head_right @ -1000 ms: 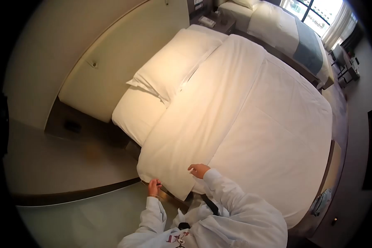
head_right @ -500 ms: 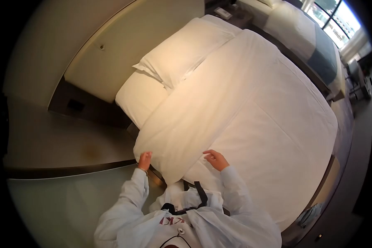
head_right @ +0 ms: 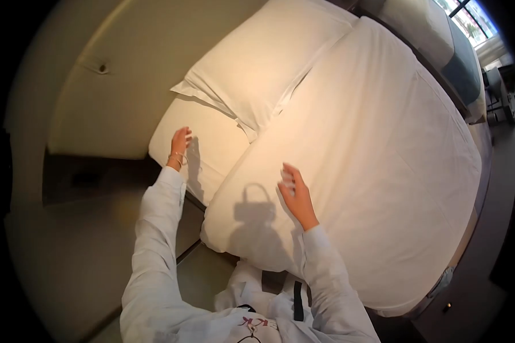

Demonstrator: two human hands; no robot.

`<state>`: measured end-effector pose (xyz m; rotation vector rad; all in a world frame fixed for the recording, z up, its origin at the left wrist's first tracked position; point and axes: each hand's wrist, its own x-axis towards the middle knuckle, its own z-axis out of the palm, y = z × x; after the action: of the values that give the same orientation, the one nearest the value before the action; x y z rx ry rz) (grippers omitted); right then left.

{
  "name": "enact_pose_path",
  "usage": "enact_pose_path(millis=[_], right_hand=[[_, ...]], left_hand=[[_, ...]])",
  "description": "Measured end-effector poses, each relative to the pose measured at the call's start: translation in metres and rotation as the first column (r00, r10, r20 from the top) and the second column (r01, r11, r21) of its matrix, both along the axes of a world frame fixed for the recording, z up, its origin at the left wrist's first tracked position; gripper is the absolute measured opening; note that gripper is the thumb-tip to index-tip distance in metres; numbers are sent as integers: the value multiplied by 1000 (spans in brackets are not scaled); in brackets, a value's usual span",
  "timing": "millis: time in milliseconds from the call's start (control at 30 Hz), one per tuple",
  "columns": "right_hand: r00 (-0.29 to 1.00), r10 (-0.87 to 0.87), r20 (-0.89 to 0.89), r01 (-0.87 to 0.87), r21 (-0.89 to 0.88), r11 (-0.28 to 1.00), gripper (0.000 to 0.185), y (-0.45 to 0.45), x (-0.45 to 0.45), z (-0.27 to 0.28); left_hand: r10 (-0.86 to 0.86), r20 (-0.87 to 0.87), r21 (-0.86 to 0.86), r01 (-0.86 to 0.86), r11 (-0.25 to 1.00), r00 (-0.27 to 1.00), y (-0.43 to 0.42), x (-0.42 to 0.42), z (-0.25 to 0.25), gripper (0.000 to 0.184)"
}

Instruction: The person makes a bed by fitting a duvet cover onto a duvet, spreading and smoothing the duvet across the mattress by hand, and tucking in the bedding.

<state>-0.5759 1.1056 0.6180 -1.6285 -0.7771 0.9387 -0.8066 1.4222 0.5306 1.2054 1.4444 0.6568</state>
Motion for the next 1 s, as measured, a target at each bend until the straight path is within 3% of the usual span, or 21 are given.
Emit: enact_pose_path(millis=[67, 133, 267, 333, 400, 467, 500, 567, 600, 667, 700, 733, 767, 800, 867, 900, 933, 967, 1000], right_hand=[[998, -57, -19, 58, 45, 997, 45, 58, 6, -24], [987, -152, -48, 152, 4, 988, 49, 114, 10, -47], [932, -355, -77, 348, -89, 933, 60, 181, 5, -70], [962, -273, -24, 272, -44, 961, 67, 197, 17, -84], [935, -346, -76, 343, -56, 938, 72, 217, 29, -83], [936, -341, -85, 334, -85, 939, 78, 237, 37, -82], [952, -305, -33, 302, -82, 950, 80, 247, 38, -83], [963, -270, 16, 270, -98, 958, 82, 258, 40, -91], [957, -269, 105, 280, -109, 954, 83, 262, 43, -99], [941, -281, 188, 305, -109, 946, 84, 274, 47, -103], [960, -279, 35, 281, -87, 956, 84, 281, 47, -94], [957, -265, -120, 259, -64, 964, 83, 287, 47, -91], [963, -269, 22, 268, 25, 963, 77, 293, 48, -102], [963, -269, 21, 268, 24, 963, 77, 300, 43, -109], [889, -220, 402, 259, -45, 965, 71, 314, 27, -123], [930, -183, 320, 195, -6, 981, 70, 322, 19, -131], [962, -137, 238, 132, 34, 991, 68, 325, 9, -138], [971, -130, 199, 112, 103, 988, 68, 330, 3, -138], [972, -135, 193, 116, 106, 988, 68, 328, 2, -141]], left_hand=[[-17, -42, -71, 14, 997, 999, 40, 11, -22, 35], [90, 147, -175, -64, 982, 985, 66, 26, -38, 47], [155, 254, -358, -57, 932, 955, 96, 53, -74, 56], [271, 481, -385, -76, 920, 834, 116, 62, -70, 64], [326, 528, -434, -81, 897, 784, 144, 75, -55, 62], [338, 833, -385, 21, 923, 437, 168, 88, -42, 54], [357, 831, -398, 9, 917, 427, 186, 90, -61, 54], [465, 460, -395, -294, 870, 756, 222, 84, -108, 37], [465, 453, -399, -293, 869, 761, 215, 86, -91, 37], [271, 391, -26, -283, 959, 880, 199, 93, -43, 27], [126, 519, 152, -236, 960, 846, 191, 90, -21, 21], [121, 517, 153, -231, 961, 847, 190, 82, -8, 21], [136, 568, 204, -299, 932, 812, 190, 74, 1, 19], [146, 613, 250, -366, 897, 776, 192, 69, 4, 17], [213, 608, 225, -423, 878, 765, 205, 53, 4, 17], [270, 601, 207, -474, 856, 752, 217, 41, 0, 17], [257, 482, 298, -433, 851, 837, 228, 25, -23, 19], [245, 200, 404, -308, 862, 949, 226, 11, -46, 19], [228, -102, 473, -154, 868, 968, 222, -2, -64, 19]])
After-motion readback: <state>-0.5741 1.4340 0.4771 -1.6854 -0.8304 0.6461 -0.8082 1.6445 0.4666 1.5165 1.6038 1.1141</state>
